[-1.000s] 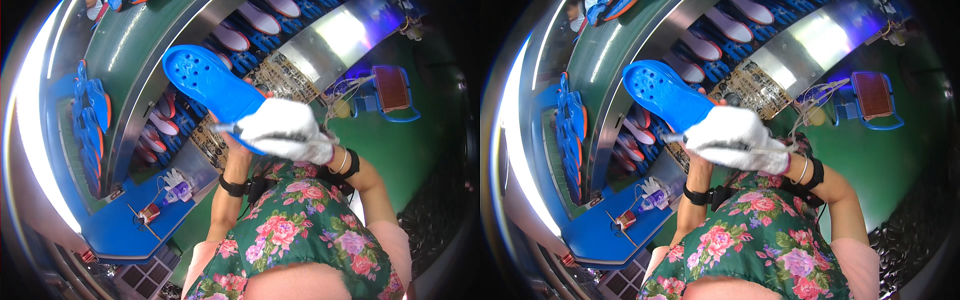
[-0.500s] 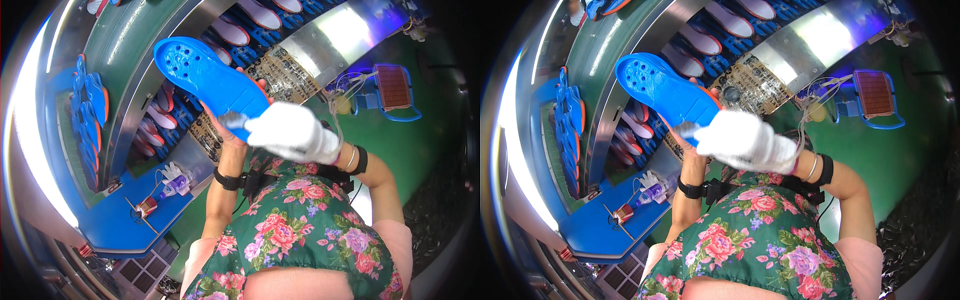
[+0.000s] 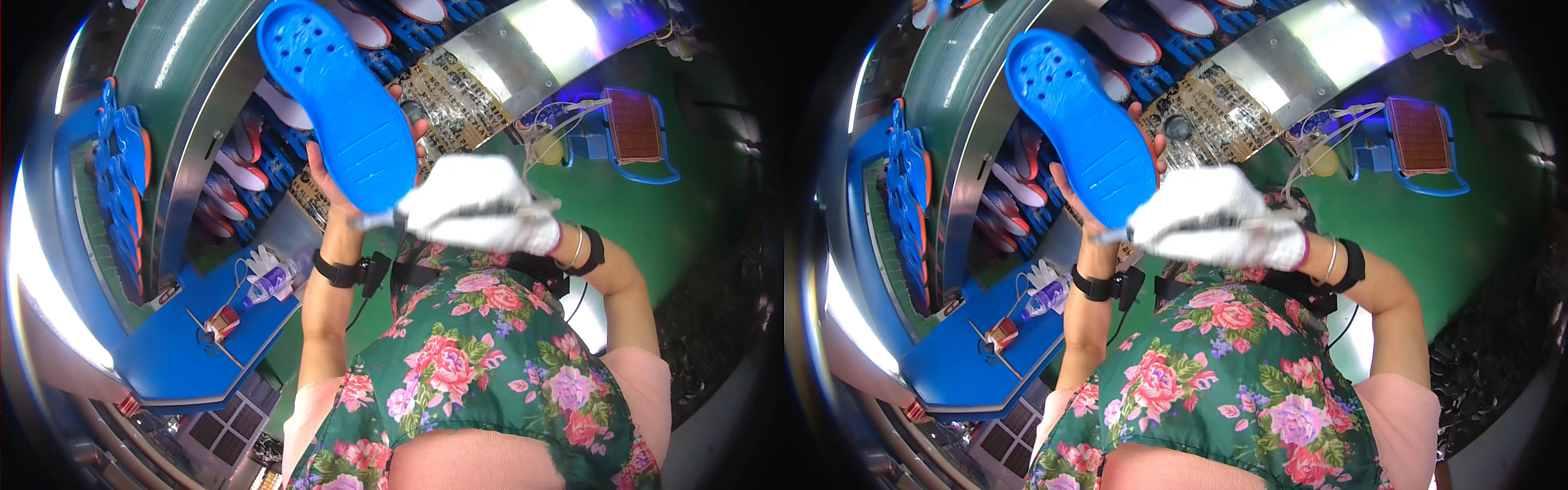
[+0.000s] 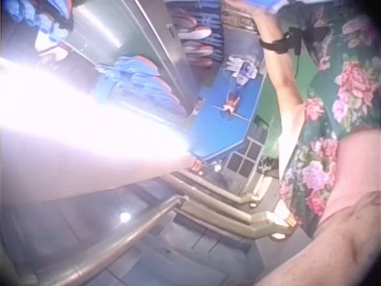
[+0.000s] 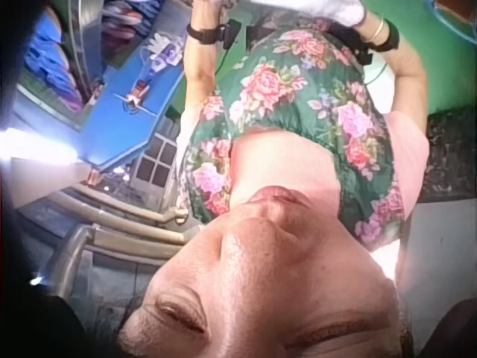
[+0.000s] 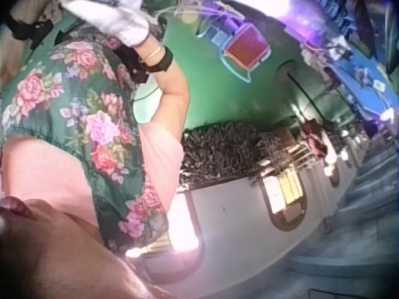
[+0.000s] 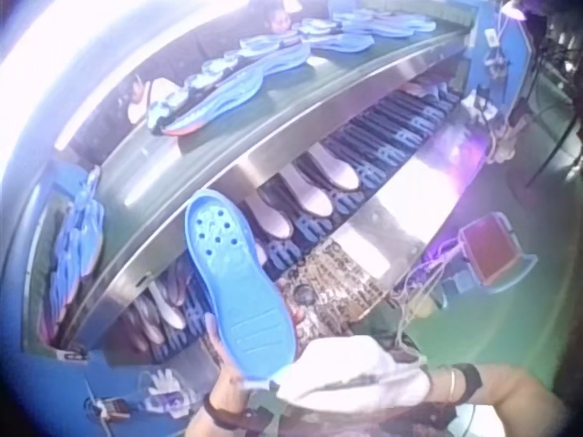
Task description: The person picks up blue shoe soles from a conveyor belt, applies liquid to them using a brush, and places them back onto the belt.
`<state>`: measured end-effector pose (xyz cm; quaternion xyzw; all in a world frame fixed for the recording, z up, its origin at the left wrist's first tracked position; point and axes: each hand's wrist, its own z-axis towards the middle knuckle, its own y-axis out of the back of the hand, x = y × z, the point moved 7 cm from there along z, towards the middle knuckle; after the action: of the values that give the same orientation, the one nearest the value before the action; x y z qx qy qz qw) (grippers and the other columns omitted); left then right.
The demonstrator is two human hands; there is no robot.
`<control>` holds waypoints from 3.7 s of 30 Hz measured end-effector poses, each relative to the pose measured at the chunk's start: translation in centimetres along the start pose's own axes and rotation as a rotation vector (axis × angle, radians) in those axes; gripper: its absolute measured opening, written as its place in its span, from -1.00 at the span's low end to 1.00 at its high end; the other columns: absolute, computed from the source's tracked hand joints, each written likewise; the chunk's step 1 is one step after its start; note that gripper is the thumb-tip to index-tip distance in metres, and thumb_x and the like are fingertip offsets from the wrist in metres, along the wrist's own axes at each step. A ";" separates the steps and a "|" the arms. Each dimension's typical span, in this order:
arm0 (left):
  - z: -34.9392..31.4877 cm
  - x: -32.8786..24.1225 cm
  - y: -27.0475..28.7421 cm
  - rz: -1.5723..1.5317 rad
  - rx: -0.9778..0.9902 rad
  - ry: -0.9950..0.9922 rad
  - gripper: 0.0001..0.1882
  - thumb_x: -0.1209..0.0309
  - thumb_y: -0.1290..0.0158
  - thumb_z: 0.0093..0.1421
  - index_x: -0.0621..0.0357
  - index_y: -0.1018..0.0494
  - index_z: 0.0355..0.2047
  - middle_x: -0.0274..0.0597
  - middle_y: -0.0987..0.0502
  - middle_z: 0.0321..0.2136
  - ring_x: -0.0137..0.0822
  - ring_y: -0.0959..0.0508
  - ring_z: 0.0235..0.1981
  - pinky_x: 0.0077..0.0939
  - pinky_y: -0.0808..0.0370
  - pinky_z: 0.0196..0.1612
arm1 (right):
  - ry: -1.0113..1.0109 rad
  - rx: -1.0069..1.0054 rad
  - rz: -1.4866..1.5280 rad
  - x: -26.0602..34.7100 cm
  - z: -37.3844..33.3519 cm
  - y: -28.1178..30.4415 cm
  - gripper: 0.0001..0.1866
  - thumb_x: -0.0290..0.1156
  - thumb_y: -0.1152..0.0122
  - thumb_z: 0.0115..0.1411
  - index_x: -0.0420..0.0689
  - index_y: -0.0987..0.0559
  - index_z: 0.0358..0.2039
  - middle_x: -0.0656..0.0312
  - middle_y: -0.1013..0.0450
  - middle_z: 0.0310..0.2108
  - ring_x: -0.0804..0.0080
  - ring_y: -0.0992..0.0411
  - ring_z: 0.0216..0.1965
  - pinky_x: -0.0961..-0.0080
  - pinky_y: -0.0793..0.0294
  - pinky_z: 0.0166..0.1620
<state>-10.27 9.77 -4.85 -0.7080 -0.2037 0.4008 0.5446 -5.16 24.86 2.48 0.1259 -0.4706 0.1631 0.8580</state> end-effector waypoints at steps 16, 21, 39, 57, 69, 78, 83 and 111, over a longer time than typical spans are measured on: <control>0.6 -0.6 0.3 0.207 -0.200 0.244 0.28 -0.39 -0.17 0.04 0.32 0.00 0.47 0.34 -0.27 0.28 0.23 -0.53 -0.02 0.01 -0.62 -0.07 | 0.114 0.009 -0.223 0.3 -1.0 0.7 -0.73 -0.53 -0.45 0.07 -0.09 -0.74 -0.17 0.10 -0.67 -0.13 0.18 -0.62 -0.24 0.31 -0.62 -0.20; 1.1 -0.7 0.3 0.168 -0.075 0.338 0.22 -0.28 -0.19 0.09 0.30 0.02 0.49 0.37 -0.20 0.34 0.31 -0.51 0.07 0.02 -0.62 0.03 | 0.196 0.218 -0.223 2.0 -2.6 -1.8 -0.71 -0.42 -0.34 0.16 -0.03 -0.70 -0.08 0.15 -0.64 -0.07 0.19 -0.58 -0.26 0.29 -0.61 -0.20; 2.1 -1.4 1.2 0.231 -0.126 0.324 0.12 -0.24 -0.15 0.11 0.23 -0.07 0.49 0.32 -0.21 0.37 0.37 -0.52 0.03 0.12 -0.55 0.07 | 0.022 0.152 0.092 0.0 0.2 1.1 -0.83 -0.51 -0.47 0.09 -0.08 -0.77 -0.26 0.21 -0.69 -0.23 0.33 -0.64 -0.22 0.38 -0.59 -0.09; 0.2 4.1 0.8 -0.133 -0.283 0.228 -0.01 -0.30 0.02 0.22 0.13 -0.17 0.45 0.23 -0.42 0.23 0.34 -0.52 0.03 0.24 -0.49 -0.01 | 0.263 -0.248 -0.622 -2.3 7.4 12.3 -0.79 -0.56 -0.44 0.09 -0.10 -0.74 -0.22 0.14 -0.67 -0.23 0.24 -0.62 -0.21 0.37 -0.61 -0.15; -2.2 1.0 0.5 -0.253 -0.076 0.036 0.00 -0.33 0.16 0.31 0.18 -0.03 0.50 0.20 -0.27 0.36 0.39 -0.47 0.18 0.38 -0.51 0.11 | -0.061 0.163 0.111 2.0 3.2 2.2 -0.82 -0.47 -0.49 0.10 -0.07 -0.75 -0.24 0.20 -0.68 -0.27 0.29 -0.65 -0.24 0.36 -0.63 -0.14; -1.8 -0.3 2.5 -0.326 -0.342 -0.081 -0.04 -0.30 0.17 0.33 0.21 -0.08 0.47 0.26 -0.32 0.32 0.44 -0.43 0.22 0.37 -0.47 0.20 | 0.196 -0.035 -0.424 2.8 6.0 2.2 -0.72 -0.58 -0.47 0.07 -0.12 -0.74 -0.16 0.11 -0.68 -0.18 0.16 -0.62 -0.24 0.33 -0.59 -0.17; -1.2 -1.0 -1.3 -0.186 0.063 -0.067 0.08 -0.36 0.07 0.26 0.17 0.03 0.52 0.30 -0.19 0.41 0.29 -0.38 0.31 0.21 -0.33 0.37 | 0.126 -0.039 -0.232 3.0 5.2 1.8 -0.74 -0.57 -0.50 0.06 -0.12 -0.74 -0.18 0.16 -0.69 -0.22 0.25 -0.63 -0.27 0.33 -0.61 -0.17; -3.4 -25.5 -6.5 -0.448 -0.118 -0.659 0.10 -0.39 0.15 0.32 0.30 0.09 0.49 0.39 0.11 0.45 0.30 0.08 0.48 0.16 -0.24 0.44 | -0.638 -0.306 0.501 -6.0 0.0 0.3 -0.76 -0.59 -0.36 0.19 -0.26 -0.74 -0.11 0.23 -0.67 -0.26 0.64 -0.52 -0.37 0.67 -0.45 -0.31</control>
<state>-21.81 -8.62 10.32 -0.5096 -0.5396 0.4653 0.4824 -8.28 24.18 -2.56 -0.0767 -0.7471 0.2474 0.6121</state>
